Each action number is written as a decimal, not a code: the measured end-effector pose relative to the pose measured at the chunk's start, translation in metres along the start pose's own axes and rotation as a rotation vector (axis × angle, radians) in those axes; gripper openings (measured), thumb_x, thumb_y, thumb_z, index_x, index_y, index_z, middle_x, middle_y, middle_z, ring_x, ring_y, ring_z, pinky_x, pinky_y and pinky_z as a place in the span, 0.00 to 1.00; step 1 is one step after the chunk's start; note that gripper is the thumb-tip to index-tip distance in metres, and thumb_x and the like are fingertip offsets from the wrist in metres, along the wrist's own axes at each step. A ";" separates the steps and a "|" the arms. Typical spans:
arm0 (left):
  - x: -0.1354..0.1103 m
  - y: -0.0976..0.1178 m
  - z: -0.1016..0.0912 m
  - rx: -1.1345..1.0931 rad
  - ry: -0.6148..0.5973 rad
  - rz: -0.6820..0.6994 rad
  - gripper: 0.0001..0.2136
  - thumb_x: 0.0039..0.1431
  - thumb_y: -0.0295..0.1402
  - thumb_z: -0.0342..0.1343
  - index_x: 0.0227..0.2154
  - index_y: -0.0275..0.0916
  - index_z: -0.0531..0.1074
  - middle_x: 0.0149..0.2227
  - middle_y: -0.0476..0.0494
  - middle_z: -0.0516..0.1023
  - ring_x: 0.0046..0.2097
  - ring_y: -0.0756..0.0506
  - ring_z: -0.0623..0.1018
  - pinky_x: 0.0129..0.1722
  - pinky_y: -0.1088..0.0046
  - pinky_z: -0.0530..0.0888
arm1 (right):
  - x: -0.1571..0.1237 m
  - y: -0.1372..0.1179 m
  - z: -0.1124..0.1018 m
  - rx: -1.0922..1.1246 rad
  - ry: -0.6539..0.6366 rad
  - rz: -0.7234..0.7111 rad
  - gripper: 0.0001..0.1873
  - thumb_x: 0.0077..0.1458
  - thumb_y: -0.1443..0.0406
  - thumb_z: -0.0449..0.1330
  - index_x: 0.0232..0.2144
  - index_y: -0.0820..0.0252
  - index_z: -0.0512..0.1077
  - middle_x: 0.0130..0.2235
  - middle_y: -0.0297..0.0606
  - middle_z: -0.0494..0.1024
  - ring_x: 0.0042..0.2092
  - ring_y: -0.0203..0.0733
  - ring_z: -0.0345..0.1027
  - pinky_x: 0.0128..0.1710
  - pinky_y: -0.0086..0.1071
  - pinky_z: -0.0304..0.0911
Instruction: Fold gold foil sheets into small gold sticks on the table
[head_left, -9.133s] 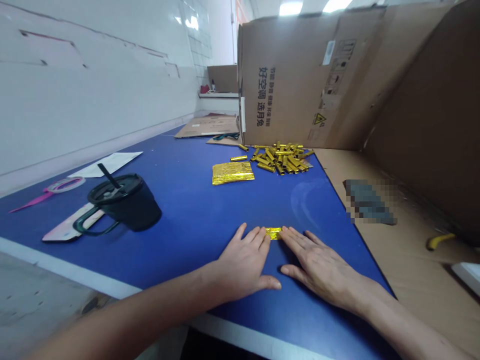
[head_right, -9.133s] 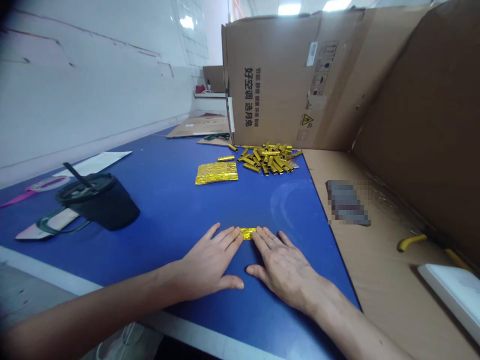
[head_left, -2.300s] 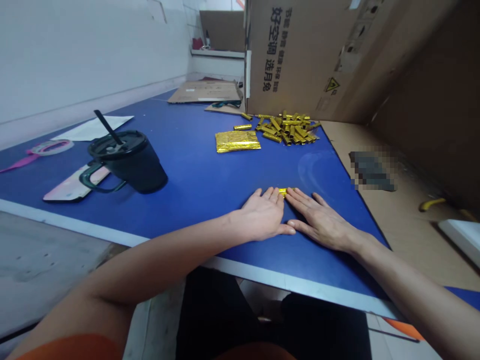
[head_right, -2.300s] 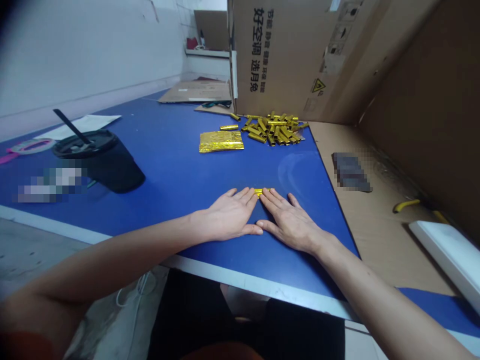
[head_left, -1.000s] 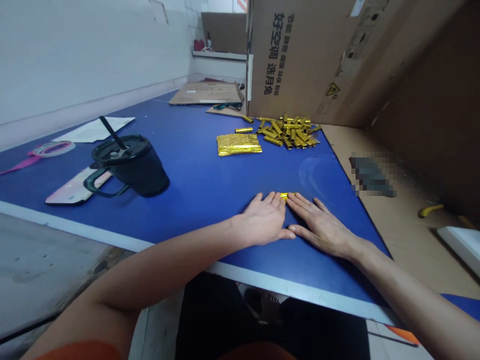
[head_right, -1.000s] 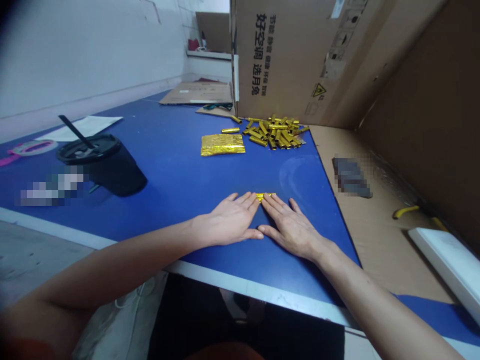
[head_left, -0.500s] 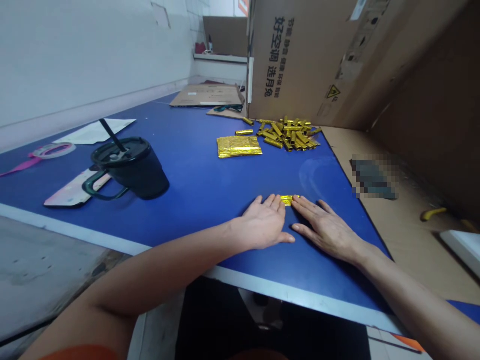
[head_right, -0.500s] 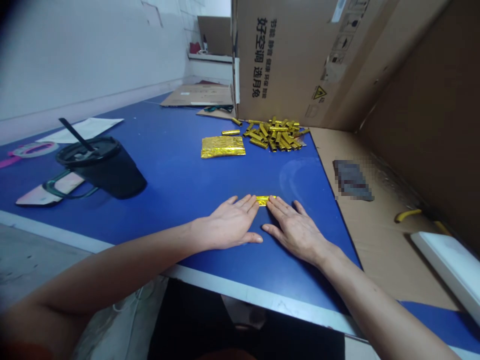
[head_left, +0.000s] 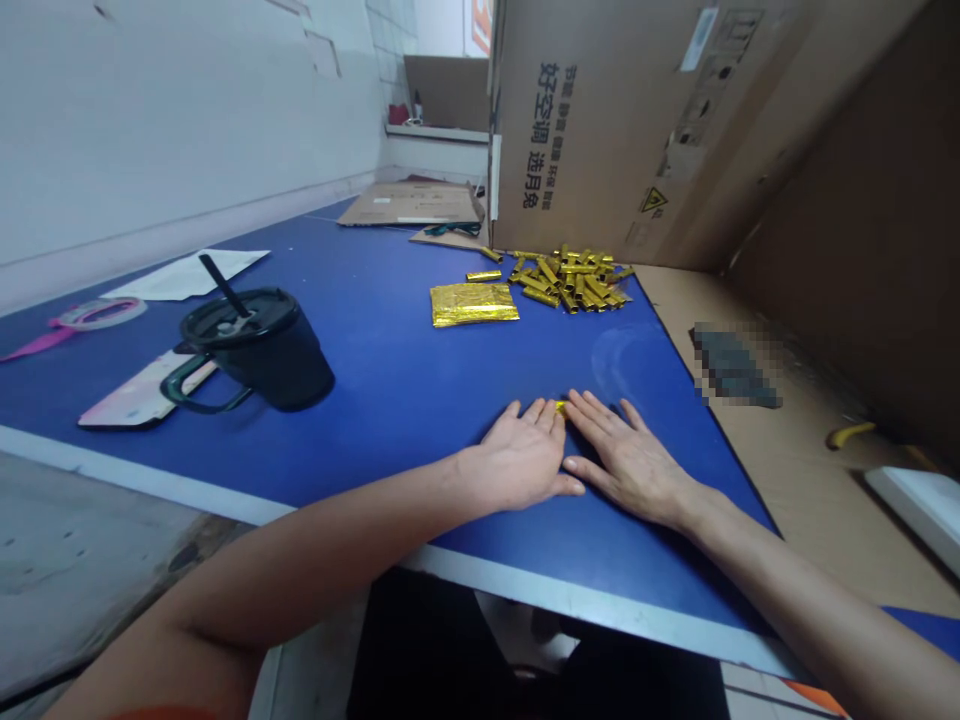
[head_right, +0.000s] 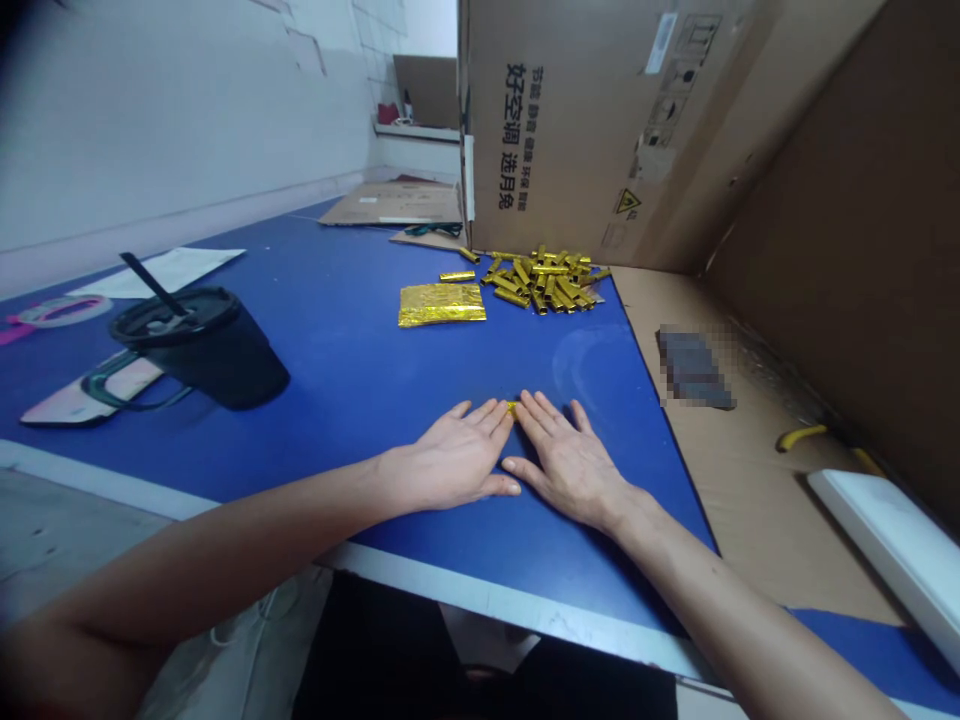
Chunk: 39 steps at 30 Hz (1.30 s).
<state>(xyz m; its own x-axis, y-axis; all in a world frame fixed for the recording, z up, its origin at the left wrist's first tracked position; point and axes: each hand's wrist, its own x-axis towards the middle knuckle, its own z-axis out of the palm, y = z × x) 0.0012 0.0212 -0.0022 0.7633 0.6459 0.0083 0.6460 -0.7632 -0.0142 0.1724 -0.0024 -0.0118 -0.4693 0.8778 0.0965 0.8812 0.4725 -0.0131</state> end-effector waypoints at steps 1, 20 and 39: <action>0.000 0.000 0.000 -0.002 -0.002 0.000 0.35 0.51 0.52 0.40 0.53 0.25 0.50 0.56 0.30 0.52 0.56 0.38 0.53 0.51 0.59 0.53 | 0.001 -0.001 0.000 -0.002 -0.021 -0.016 0.33 0.53 0.50 0.39 0.57 0.62 0.45 0.59 0.45 0.47 0.59 0.45 0.37 0.54 0.50 0.38; 0.002 -0.003 0.006 0.051 0.001 0.008 0.38 0.49 0.55 0.40 0.52 0.24 0.54 0.55 0.26 0.54 0.56 0.36 0.54 0.51 0.58 0.53 | 0.002 0.008 -0.013 -0.035 -0.106 0.090 0.36 0.52 0.46 0.37 0.56 0.63 0.48 0.58 0.45 0.49 0.58 0.48 0.39 0.52 0.55 0.35; 0.003 -0.013 0.000 -0.018 -0.015 -0.004 0.36 0.50 0.54 0.39 0.52 0.28 0.52 0.56 0.28 0.51 0.57 0.37 0.52 0.51 0.56 0.50 | -0.001 0.006 -0.002 -0.023 -0.084 0.071 0.36 0.53 0.48 0.37 0.56 0.67 0.47 0.58 0.47 0.47 0.58 0.45 0.38 0.54 0.49 0.37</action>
<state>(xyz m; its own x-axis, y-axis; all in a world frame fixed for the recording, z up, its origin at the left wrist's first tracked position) -0.0049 0.0334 -0.0023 0.7604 0.6494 -0.0072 0.6495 -0.7604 0.0040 0.1783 -0.0006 -0.0102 -0.4078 0.9130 0.0120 0.9131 0.4078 0.0061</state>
